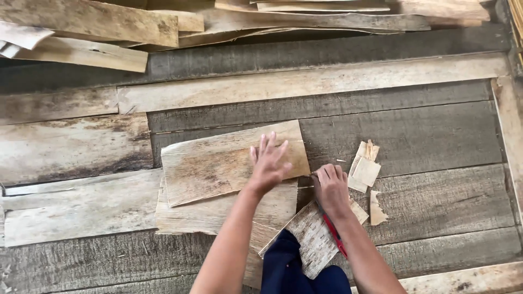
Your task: The person arranges rectangular wood planks on a wooden workbench, using a red utility knife to trim edges and fit pieces together. The person repeatedly picks up planks, aligns them, and cuts small sections to create a continuous surface.
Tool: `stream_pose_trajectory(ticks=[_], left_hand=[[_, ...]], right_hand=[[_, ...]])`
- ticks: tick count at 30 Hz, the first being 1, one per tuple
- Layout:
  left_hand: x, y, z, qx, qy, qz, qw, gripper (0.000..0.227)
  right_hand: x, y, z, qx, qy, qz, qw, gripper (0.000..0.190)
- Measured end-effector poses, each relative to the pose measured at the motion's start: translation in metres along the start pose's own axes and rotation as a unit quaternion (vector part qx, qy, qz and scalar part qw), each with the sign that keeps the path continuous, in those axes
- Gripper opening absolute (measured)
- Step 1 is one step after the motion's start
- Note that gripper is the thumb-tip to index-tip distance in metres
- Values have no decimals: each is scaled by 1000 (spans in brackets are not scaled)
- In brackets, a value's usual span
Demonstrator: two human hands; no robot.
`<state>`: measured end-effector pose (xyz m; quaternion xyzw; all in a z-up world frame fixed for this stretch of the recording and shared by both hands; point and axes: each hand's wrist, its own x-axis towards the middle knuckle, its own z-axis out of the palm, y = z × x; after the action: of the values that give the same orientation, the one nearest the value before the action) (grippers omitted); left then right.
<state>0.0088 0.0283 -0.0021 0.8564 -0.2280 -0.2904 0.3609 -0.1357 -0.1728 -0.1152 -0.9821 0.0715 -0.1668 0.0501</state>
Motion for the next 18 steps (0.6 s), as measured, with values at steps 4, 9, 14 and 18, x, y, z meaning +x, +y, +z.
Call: stream_pose_trajectory(ticks=[4, 9, 14, 18], left_hand=[[-35, -47, -28, -155, 187, 94, 965, 35], [-112, -134, -58, 135, 457, -125, 870, 52], [-135, -194, -45, 97, 483, -195, 848, 61], [-125, -211, -47, 47, 407, -307, 859, 50]], right_hand=[[-23, 39, 5, -61, -75, 52, 994, 25], [8, 12, -36, 78, 53, 85, 992, 9], [43, -19, -20, 162, -28, 172, 971, 19], [53, 17, 26, 177, -162, 308, 921, 28]])
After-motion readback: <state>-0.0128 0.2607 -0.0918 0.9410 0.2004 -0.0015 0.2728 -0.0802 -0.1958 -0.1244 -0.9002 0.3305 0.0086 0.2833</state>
